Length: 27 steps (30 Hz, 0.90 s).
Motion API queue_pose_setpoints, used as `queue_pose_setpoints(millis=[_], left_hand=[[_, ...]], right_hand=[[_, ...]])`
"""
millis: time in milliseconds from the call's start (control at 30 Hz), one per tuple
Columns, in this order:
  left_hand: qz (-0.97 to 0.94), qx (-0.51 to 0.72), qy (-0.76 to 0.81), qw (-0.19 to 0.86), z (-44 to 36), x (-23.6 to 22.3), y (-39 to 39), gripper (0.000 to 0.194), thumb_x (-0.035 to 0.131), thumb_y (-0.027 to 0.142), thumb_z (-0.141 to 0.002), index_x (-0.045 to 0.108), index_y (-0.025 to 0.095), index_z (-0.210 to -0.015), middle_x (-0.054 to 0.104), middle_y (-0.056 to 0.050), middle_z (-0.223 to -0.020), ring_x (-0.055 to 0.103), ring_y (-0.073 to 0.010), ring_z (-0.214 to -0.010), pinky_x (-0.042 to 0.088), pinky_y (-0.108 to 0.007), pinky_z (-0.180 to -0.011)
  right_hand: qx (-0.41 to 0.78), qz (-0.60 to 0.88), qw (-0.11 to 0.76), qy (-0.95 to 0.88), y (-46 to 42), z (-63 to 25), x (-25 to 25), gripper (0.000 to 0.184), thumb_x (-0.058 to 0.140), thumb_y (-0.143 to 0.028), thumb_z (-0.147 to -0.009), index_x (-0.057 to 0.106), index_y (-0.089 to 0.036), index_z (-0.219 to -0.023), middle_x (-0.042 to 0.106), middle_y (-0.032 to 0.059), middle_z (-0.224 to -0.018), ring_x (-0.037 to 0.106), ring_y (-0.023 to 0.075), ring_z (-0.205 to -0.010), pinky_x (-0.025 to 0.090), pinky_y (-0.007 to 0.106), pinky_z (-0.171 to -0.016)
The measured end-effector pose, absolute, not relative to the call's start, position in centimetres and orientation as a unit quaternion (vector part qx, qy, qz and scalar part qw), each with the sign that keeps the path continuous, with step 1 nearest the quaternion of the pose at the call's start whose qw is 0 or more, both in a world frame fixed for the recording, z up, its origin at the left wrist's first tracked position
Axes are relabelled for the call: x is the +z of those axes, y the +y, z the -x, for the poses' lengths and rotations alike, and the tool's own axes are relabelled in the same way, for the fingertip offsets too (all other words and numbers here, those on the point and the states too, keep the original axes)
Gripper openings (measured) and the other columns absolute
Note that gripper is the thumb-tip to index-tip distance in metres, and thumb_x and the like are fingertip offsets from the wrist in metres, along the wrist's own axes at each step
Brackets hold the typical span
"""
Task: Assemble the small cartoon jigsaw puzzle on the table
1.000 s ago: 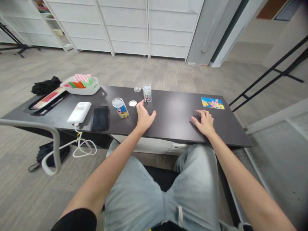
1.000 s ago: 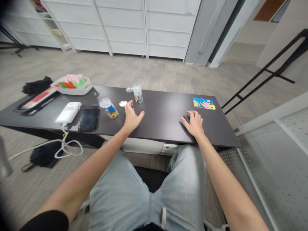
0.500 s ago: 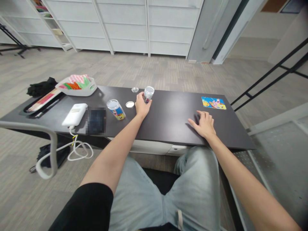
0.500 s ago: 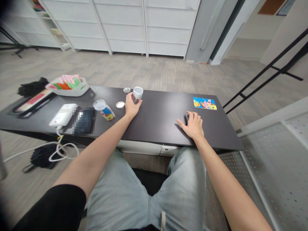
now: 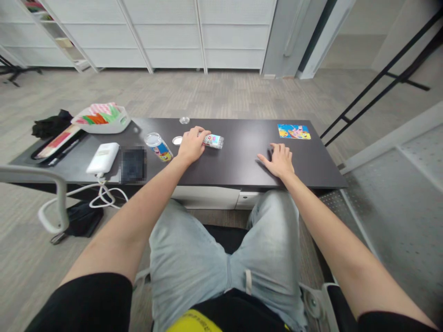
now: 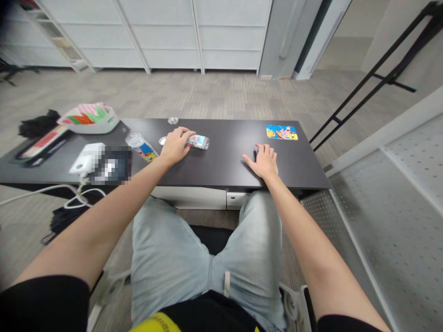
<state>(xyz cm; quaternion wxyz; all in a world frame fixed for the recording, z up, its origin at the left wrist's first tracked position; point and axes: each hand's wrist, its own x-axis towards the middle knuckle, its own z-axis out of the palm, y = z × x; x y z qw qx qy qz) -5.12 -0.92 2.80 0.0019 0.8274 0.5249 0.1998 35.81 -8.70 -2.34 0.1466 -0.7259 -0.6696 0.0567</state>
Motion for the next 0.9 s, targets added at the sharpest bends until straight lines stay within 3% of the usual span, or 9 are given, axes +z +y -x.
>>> queue_pose_setpoints(millis=[600, 900], left_hand=[[-0.887, 0.131, 0.435, -0.083, 5.6, 5.3, 2.2, 0.071, 0.071, 0.005, -0.099, 0.089, 0.03, -0.163, 0.075, -0.023, -0.168, 0.066, -0.0524, -0.161, 0.049, -0.081, -0.139], [-0.892, 0.123, 0.417, -0.122, 5.8, 5.7, 3.2, 0.057, 0.062, 0.014, -0.113, 0.089, 0.029, -0.161, 0.076, -0.023, -0.168, 0.068, -0.0513, -0.158, 0.053, -0.079, -0.136]], right_hand=[[0.059, 0.718, 0.166, -0.673, -7.9, -36.4, -3.5, 0.089, 0.074, -0.069, -0.123, 0.059, -0.007, -0.185, 0.06, 0.0355, -0.185, 0.059, 0.0562, -0.167, 0.046, 0.067, -0.144], [0.061, 0.716, 0.165, -0.675, -8.0, -36.4, -3.1, 0.086, 0.073, -0.07, -0.123, 0.062, -0.008, -0.183, 0.062, 0.0353, -0.183, 0.06, 0.0571, -0.166, 0.046, 0.071, -0.144]])
